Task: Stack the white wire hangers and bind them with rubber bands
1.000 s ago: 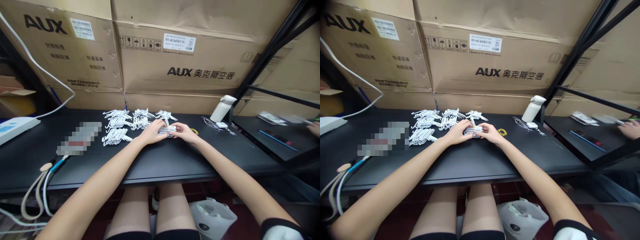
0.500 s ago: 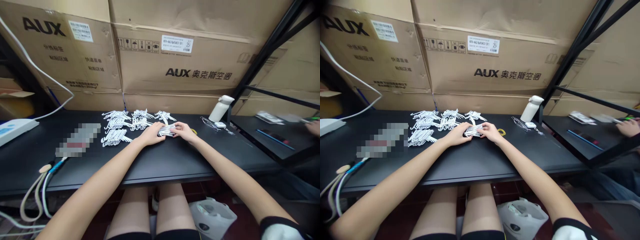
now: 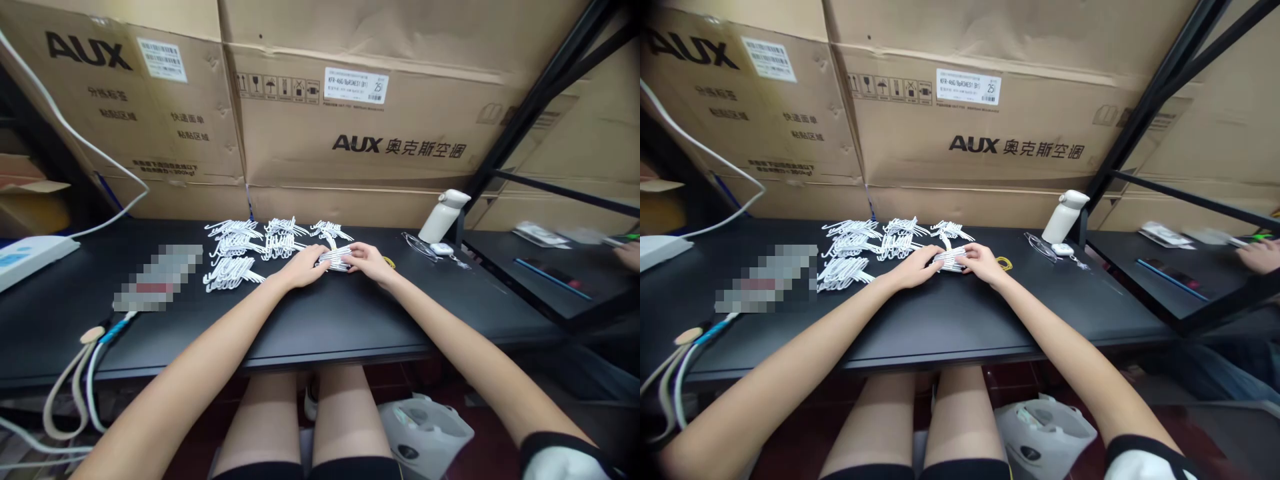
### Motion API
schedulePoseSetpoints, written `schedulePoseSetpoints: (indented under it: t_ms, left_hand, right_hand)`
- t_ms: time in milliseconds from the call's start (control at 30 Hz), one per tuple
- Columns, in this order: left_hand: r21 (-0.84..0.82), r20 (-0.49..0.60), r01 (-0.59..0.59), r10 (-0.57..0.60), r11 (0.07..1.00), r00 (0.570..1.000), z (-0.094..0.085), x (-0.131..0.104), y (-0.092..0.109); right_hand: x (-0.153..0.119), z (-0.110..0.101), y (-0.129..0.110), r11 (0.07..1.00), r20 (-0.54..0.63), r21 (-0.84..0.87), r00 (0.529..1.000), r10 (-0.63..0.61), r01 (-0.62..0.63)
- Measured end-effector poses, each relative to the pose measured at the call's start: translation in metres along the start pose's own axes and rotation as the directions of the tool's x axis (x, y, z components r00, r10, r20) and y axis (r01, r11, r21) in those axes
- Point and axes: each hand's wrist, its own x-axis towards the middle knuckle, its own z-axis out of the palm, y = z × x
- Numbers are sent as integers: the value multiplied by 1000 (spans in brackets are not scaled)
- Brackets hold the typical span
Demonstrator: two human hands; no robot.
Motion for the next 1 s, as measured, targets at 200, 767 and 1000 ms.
schedulePoseSetpoints:
  t_ms: [200, 767, 1000]
  left_hand:
    - [-5, 1, -10, 10, 1000, 1000, 1, 0, -1]
    - [-25, 25, 28, -28, 999, 999, 0, 0, 0]
    - [-14, 11, 20, -20, 1000, 1000, 1, 0, 0]
  right_hand:
    - [0, 0, 1, 1000, 11, 13, 1000, -6, 6]
    - [1, -3, 2, 999, 23, 41, 999, -26, 25]
    - [0, -1, 1, 999, 9, 43, 1000, -20, 19]
